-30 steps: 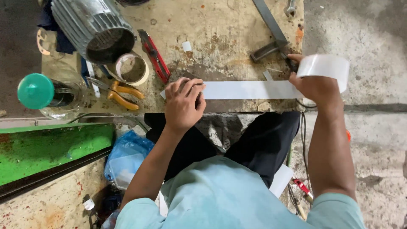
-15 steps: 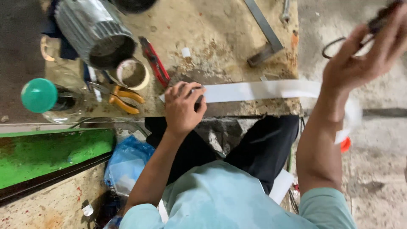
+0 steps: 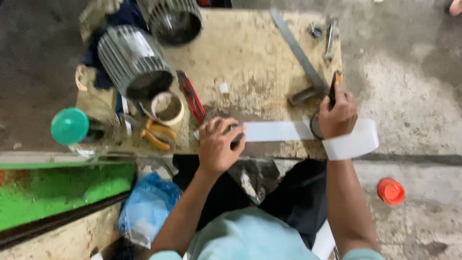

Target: Cutting a white plastic insulation strip to size using a utility knife and a square ruler on a repair bench.

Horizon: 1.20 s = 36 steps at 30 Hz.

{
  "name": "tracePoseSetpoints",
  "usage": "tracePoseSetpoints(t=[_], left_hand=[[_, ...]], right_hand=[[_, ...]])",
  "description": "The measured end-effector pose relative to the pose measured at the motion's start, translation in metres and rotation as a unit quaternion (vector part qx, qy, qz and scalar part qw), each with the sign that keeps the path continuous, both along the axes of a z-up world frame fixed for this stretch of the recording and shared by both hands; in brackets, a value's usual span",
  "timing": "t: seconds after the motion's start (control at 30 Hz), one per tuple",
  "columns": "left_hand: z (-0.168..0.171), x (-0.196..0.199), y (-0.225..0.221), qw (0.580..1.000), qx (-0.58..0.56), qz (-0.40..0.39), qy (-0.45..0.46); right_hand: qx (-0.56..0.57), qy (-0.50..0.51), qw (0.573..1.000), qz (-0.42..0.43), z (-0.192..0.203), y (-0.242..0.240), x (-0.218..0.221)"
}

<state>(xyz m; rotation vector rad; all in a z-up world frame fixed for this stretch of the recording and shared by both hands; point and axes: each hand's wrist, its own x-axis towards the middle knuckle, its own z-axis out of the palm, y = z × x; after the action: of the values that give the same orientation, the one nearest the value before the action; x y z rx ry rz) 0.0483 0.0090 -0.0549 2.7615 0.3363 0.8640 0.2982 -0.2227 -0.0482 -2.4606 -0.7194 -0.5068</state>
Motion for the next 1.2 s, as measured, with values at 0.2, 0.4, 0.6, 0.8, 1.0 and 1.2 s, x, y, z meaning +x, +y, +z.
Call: tracePoseSetpoints(t=[0.2, 0.4, 0.6, 0.8, 1.0, 1.2], left_hand=[[0.017, -0.007, -0.006, 1.000, -0.008, -0.014, 0.014], [0.018, -0.008, -0.005, 1.000, -0.012, -0.008, -0.013], [0.023, -0.010, -0.007, 0.999, -0.016, 0.012, -0.041], [0.028, -0.009, -0.007, 0.998, -0.029, -0.003, -0.051], [0.022, -0.010, -0.012, 0.997, -0.014, 0.001, -0.077], [0.012, -0.016, -0.019, 0.998, -0.051, -0.025, -0.024]], right_hand=[[-0.195, -0.031, 0.974, -0.115, 0.011, 0.010, 0.007], [-0.222, -0.003, 0.956, 0.191, 0.004, 0.016, 0.045], [-0.223, -0.137, 0.938, 0.229, 0.014, 0.091, 0.011], [-0.179, -0.010, 0.939, 0.293, 0.025, 0.153, -0.028], [-0.107, 0.107, 0.962, 0.228, 0.094, 0.069, -0.082], [-0.129, 0.286, 0.947, -0.071, 0.067, 0.001, -0.097]])
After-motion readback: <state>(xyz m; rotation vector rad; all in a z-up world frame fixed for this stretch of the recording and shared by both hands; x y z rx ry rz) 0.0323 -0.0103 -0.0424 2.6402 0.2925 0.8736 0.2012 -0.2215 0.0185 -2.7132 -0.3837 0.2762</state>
